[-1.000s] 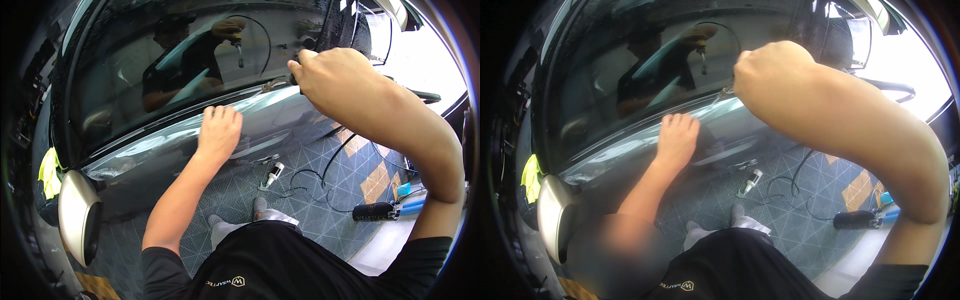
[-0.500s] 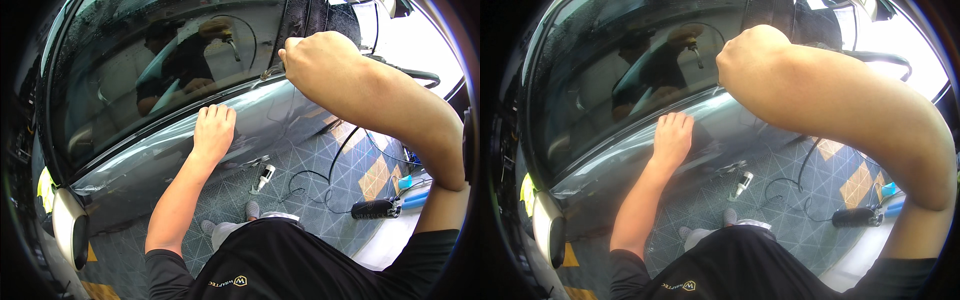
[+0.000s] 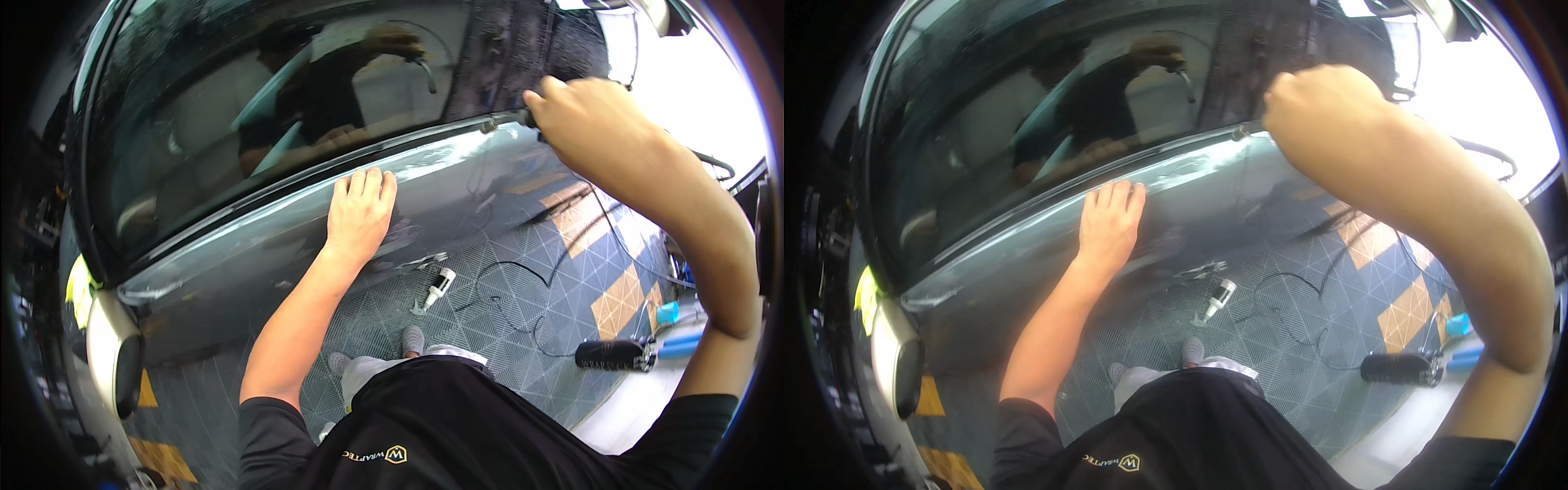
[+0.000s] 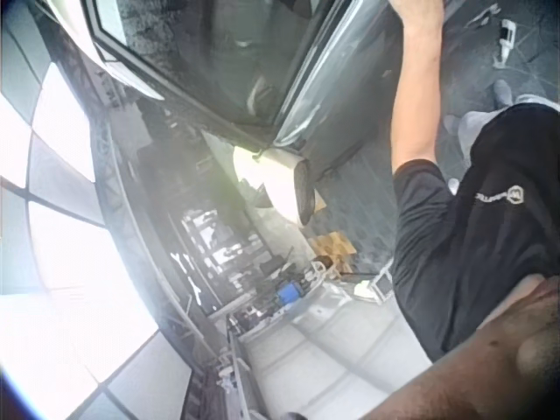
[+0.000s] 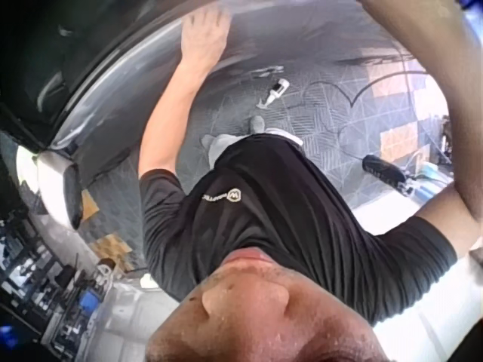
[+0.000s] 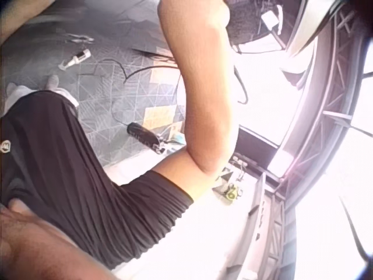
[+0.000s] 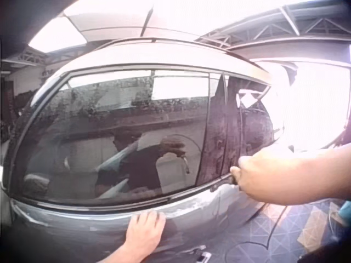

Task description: The person applies a protective film to the front fender of a car. They use a metal squeegee to smooth the film and a yellow squeegee to press it into the edges and crevices. The person also uses a heat gun to warm the film for better adhesion and a cloth to wipe the surface.

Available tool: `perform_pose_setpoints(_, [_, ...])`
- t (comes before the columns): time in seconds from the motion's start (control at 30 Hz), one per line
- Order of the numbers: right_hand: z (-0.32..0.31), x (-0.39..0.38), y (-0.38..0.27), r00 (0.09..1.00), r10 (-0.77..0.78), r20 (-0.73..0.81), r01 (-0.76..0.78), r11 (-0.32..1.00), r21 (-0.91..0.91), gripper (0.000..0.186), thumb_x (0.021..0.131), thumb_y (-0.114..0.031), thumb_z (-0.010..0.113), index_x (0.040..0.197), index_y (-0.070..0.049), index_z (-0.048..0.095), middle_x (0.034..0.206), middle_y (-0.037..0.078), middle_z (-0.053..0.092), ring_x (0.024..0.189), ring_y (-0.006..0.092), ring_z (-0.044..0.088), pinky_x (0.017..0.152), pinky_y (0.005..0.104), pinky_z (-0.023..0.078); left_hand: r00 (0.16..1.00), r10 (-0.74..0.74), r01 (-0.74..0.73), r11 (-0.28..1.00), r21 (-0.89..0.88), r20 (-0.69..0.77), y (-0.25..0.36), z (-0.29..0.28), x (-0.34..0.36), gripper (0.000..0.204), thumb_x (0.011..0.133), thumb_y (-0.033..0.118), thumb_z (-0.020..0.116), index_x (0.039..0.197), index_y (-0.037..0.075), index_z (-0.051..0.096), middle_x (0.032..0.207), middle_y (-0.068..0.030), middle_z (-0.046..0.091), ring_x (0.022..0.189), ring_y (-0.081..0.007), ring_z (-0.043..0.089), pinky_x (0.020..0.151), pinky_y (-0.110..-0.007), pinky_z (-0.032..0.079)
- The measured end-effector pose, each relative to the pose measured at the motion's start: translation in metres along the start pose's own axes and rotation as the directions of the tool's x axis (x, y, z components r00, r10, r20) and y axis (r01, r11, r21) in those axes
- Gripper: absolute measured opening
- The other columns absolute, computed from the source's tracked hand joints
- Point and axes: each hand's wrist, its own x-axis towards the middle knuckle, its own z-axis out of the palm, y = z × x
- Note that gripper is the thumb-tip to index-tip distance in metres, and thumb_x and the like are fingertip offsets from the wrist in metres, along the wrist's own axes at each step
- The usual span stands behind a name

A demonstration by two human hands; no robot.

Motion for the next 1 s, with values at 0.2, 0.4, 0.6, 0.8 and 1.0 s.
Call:
perform_pose_setpoints(0.2, [-0.046, 0.013, -0.045, 1.000, 0.000, 0.007, -0.001, 0.992, 0.123, 0.067, 0.082, -0.017, 0.082, 0.143, -0.008, 0.058, 0.106, 0.013, 0.064, 0.086, 0.0311, 0.071, 0.076, 0.0417, 0.059, 0.987, -0.156, 0.151, 0.978, 0.146, 0.026, -0.058, -0.051, -0.072, 0.040, 0.084, 0.012, 0.063, 0.123, 0.003, 0.066, 0.120, -0.0159, 0.064, 0.108, -0.0307, 0.061, 0.092, -0.046, 0.047])
perform_pose_setpoints(0.4, [-0.112, 0.061, -0.097, 0.986, -0.125, -0.109, 0.145, 0.969, 0.200, 0.069, 0.086, -0.019, 0.079, 0.148, -0.007, 0.053, 0.107, 0.014, 0.060, 0.090, 0.0305, 0.068, 0.081, 0.0414, 0.055, 0.934, -0.357, 0.347, 0.879, 0.326, -0.032, -0.130, -0.105, -0.162, 0.034, 0.084, 0.010, 0.067, 0.117, 0.005, 0.066, 0.113, -0.0100, 0.063, 0.106, -0.0265, 0.061, 0.092, -0.044, 0.046])
perform_pose_setpoints(0.6, [-0.170, 0.121, -0.167, 0.931, -0.239, -0.275, 0.305, 0.924, 0.229, 0.065, 0.086, -0.022, 0.079, 0.144, -0.005, 0.055, 0.106, 0.016, 0.064, 0.085, 0.0318, 0.071, 0.076, 0.0414, 0.058, 0.904, -0.426, 0.404, 0.837, 0.370, -0.022, -0.187, -0.135, -0.239, 0.027, 0.086, 0.017, 0.063, 0.110, 0.005, 0.066, 0.108, -0.0093, 0.063, 0.105, -0.0270, 0.061, 0.095, -0.046, 0.046])
perform_pose_setpoints(0.8, [-0.231, 0.177, -0.227, 0.828, -0.316, -0.463, 0.437, 0.881, 0.182, 0.058, 0.088, -0.019, 0.077, 0.140, -0.002, 0.058, 0.105, 0.015, 0.066, 0.090, 0.0316, 0.072, 0.077, 0.0403, 0.060, 0.923, -0.379, 0.383, 0.895, 0.229, -0.061, -0.200, -0.152, -0.245, 0.020, 0.083, 0.008, 0.068, 0.103, 0.007, 0.067, 0.099, -0.0059, 0.063, 0.097, -0.0244, 0.062, 0.088, -0.044, 0.046])
perform_pose_setpoints(1.0, [-0.278, 0.185, -0.260, 0.844, -0.352, -0.405, 0.477, 0.837, 0.268, 0.052, 0.090, -0.014, 0.071, 0.139, 0.001, 0.058, 0.100, 0.015, 0.066, 0.091, 0.0304, 0.071, 0.076, 0.0400, 0.059, 0.938, -0.343, 0.346, 0.920, 0.183, -0.049, -0.214, -0.156, -0.252, 0.022, 0.082, 0.008, 0.069, 0.105, 0.007, 0.067, 0.101, -0.0073, 0.063, 0.098, -0.0257, 0.062, 0.089, -0.044, 0.046])
